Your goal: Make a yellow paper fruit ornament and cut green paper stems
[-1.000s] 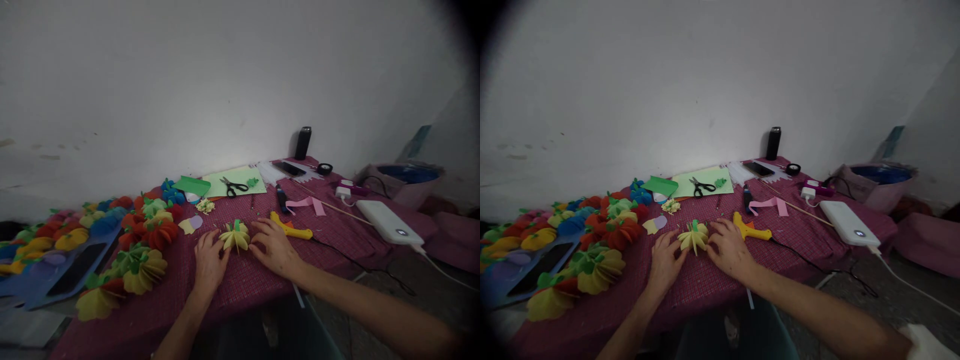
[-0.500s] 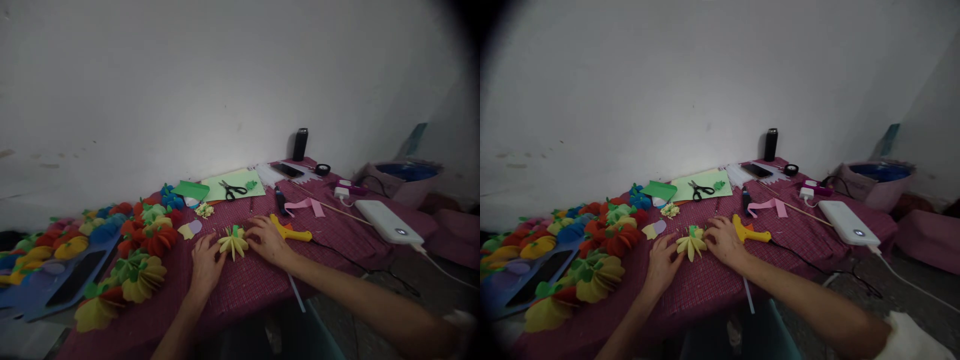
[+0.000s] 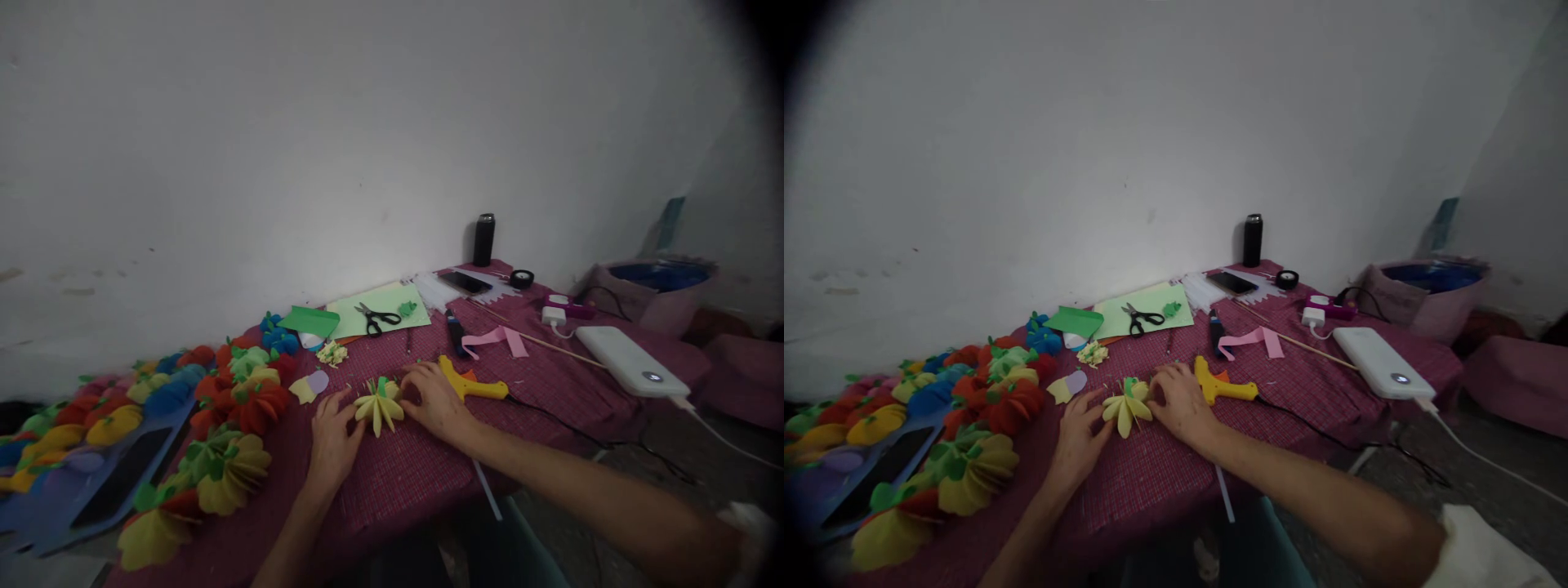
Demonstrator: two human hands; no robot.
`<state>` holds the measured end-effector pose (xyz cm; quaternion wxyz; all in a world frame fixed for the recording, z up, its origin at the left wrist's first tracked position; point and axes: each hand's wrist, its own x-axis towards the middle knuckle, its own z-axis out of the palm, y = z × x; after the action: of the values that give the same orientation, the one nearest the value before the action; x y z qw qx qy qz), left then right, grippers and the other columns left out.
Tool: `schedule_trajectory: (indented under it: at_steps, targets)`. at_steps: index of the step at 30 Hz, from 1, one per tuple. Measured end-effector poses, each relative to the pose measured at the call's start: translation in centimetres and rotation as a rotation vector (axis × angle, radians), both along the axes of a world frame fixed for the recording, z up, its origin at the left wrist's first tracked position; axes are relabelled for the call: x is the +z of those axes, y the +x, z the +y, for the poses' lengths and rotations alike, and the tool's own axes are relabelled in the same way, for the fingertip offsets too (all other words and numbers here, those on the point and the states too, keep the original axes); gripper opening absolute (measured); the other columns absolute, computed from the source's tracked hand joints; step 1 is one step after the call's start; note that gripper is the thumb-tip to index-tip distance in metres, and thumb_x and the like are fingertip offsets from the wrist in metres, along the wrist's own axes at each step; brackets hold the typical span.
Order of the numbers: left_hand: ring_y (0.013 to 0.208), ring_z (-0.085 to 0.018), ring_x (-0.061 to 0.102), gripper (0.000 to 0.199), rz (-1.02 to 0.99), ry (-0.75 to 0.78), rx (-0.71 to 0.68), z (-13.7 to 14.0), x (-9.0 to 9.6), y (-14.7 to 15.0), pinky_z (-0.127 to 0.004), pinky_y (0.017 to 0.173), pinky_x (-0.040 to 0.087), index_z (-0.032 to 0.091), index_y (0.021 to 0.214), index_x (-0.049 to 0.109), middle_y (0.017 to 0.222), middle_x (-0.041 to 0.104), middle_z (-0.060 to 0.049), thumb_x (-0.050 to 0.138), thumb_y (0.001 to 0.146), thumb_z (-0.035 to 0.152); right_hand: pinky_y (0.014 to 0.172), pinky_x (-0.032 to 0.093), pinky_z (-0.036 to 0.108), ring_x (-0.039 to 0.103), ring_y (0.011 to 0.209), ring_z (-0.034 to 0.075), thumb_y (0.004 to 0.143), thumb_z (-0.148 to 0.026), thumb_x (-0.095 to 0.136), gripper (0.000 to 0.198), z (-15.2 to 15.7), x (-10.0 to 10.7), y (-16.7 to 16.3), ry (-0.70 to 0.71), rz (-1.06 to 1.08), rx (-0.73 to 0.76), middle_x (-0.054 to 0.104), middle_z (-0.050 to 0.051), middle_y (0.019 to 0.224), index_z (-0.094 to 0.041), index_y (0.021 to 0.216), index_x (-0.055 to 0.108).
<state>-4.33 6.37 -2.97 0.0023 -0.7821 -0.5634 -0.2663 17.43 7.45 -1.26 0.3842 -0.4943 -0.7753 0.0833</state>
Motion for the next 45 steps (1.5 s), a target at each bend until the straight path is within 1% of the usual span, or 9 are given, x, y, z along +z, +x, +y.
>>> schedule_trajectory:
  at_steps: [3, 9, 13, 18, 23, 29, 33, 36, 45]
  targets:
    - [0.113, -0.027, 0.046, 0.014, -0.015, 0.001, -0.008, 0.1, 0.0, -0.1, -0.047, 0.092, 0.037, 0.025, 0.086, 0.069, 0.120, 0.056, -0.006, 0.058, 0.077, 0.022, 0.089, 0.039, 0.038, 0.048, 0.104, 0.023, 0.069, -0.018, 0.069, 0.015, 0.0, 0.0, 0.0, -0.004, 0.004, -0.002, 0.063, 0.006, 0.104, -0.020, 0.083, 0.064]
    - [0.109, -0.025, 0.049, 0.016, -0.061, -0.017, -0.062, 0.7, 0.0, -0.5, -0.045, 0.094, 0.037, 0.022, 0.083, 0.069, 0.116, 0.058, -0.008, 0.056, 0.075, 0.019, 0.088, 0.040, 0.035, 0.049, 0.105, 0.022, 0.070, -0.023, 0.069, 0.002, 0.5, -0.6, -0.3, -0.014, -0.001, 0.036, 0.064, 0.005, 0.106, -0.022, 0.072, 0.068]
    - [0.110, -0.025, 0.050, 0.019, -0.099, -0.062, -0.095, 1.2, 0.1, -0.7, -0.045, 0.095, 0.036, 0.022, 0.085, 0.070, 0.115, 0.058, -0.008, 0.053, 0.076, 0.020, 0.089, 0.040, 0.038, 0.049, 0.107, 0.024, 0.073, -0.025, 0.066, 0.007, 0.6, -0.7, -0.7, -0.014, -0.002, 0.051, 0.065, 0.005, 0.103, -0.023, 0.070, 0.072]
    - [0.113, -0.026, 0.048, 0.021, -0.166, -0.154, -0.131, 1.8, 0.4, -1.0, -0.046, 0.097, 0.035, 0.024, 0.088, 0.070, 0.119, 0.057, -0.007, 0.056, 0.073, 0.023, 0.094, 0.038, 0.038, 0.046, 0.113, 0.024, 0.072, -0.031, 0.068, 0.008, -0.6, 0.2, -1.0, 0.009, -0.003, 0.105, 0.064, 0.004, 0.109, -0.025, 0.070, 0.073]
    - [0.116, -0.026, 0.047, 0.017, -0.241, -0.271, -0.198, 2.5, 0.5, -1.4, -0.044, 0.099, 0.034, 0.023, 0.084, 0.071, 0.123, 0.054, -0.009, 0.062, 0.069, 0.024, 0.102, 0.030, 0.038, 0.049, 0.110, 0.022, 0.072, -0.034, 0.068, 0.010, -2.3, 0.9, -1.2, 0.007, -0.024, 0.198, 0.065, 0.003, 0.104, -0.025, 0.074, 0.072]
    - [0.120, -0.025, 0.044, 0.015, -0.252, -0.336, -0.274, 3.2, 0.5, -1.9, -0.043, 0.100, 0.032, 0.023, 0.085, 0.070, 0.127, 0.051, -0.009, 0.059, 0.075, 0.026, 0.100, 0.032, 0.045, 0.040, 0.121, 0.027, 0.072, -0.030, 0.063, 0.011, -2.9, 0.9, -0.6, -0.006, 0.007, 0.161, 0.057, 0.006, 0.123, -0.024, 0.073, 0.073]
    - [0.120, -0.024, 0.044, 0.015, -0.278, -0.355, -0.296, 3.3, 0.3, -2.0, -0.042, 0.101, 0.032, 0.023, 0.085, 0.070, 0.128, 0.050, -0.009, 0.059, 0.075, 0.019, 0.098, 0.034, 0.045, 0.041, 0.120, 0.025, 0.071, -0.023, 0.062, 0.009, -2.6, 1.3, 0.6, 0.072, 0.055, 0.166, 0.059, 0.005, 0.119, -0.023, 0.069, 0.071]
    - [0.120, -0.025, 0.044, 0.016, -0.297, -0.377, -0.302, 3.3, 0.3, -1.9, -0.043, 0.101, 0.032, 0.022, 0.085, 0.070, 0.128, 0.050, -0.009, 0.059, 0.073, 0.018, 0.097, 0.034, 0.045, 0.043, 0.117, 0.025, 0.068, -0.019, 0.063, 0.012, -1.8, 1.6, 1.1, 0.089, 0.062, 0.124, 0.060, 0.006, 0.117, -0.023, 0.077, 0.070]
    - [0.123, -0.024, 0.040, 0.017, -0.298, -0.393, -0.345, 3.3, 0.4, -2.0, -0.043, 0.103, 0.031, 0.023, 0.088, 0.069, 0.131, 0.048, -0.009, 0.060, 0.074, 0.020, 0.096, 0.036, 0.044, 0.043, 0.118, 0.026, 0.063, -0.019, 0.068, 0.026, -0.1, 1.1, 0.2, -0.009, 0.076, 0.153, 0.056, 0.009, 0.121, -0.022, 0.088, 0.069]
